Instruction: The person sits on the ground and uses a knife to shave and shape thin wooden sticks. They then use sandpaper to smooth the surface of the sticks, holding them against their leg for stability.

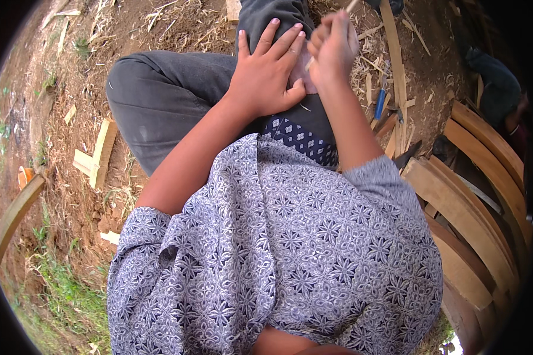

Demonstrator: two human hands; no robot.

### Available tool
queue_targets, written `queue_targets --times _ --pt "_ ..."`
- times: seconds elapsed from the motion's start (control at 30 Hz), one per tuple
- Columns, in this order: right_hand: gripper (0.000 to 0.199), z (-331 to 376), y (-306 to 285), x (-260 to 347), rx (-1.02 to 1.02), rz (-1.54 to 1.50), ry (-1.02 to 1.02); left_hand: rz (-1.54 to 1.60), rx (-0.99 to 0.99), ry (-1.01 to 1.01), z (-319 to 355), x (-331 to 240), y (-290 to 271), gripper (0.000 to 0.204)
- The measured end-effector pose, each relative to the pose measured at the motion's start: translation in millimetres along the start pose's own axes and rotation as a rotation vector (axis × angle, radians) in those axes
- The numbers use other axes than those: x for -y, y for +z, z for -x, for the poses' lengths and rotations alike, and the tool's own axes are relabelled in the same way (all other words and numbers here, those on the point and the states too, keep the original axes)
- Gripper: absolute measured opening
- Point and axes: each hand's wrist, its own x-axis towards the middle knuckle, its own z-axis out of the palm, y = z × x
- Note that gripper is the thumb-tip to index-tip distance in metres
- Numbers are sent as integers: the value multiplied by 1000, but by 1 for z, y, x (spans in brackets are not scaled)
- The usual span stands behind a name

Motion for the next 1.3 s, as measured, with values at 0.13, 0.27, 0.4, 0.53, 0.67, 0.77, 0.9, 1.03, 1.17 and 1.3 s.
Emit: queue_targets --times 0.13,0.27,0.4,0.53,0.67,0.77,0.9,1.03,1.17,1.3 --pt "35 -4 12 2 -62 -1 -18 -32 98 -9 0 -3 -9 79" --pt "34 35 -16 11 -108 40 46 15 56 -15 2 0 -7 80" --pt "34 1 5 1 -82 19 15 -8 72 -13 -1 -2 -7 82" --pt "34 6 1 3 -87 -27 46 -9 93 -10 1 -2 -9 82" --pt "32 34 -20 13 -109 -25 85 26 63 -5 1 -2 -7 82" --pt "32 2 4 4 -88 12 21 2 59 -6 -1 -4 -6 79" --pt "34 2 1 3 -125 -34 35 -21 107 4 0 -4 -10 79" --pt "37 33 -29 13 -124 -56 85 6 84 2 1 -4 -8 81" --pt "34 28 -31 18 -39 -216 123 -12 84 9 -1 -4 -7 82" --pt "28 20 -32 13 -10 -221 81 -11 94 4 -1 -3 -7 82"
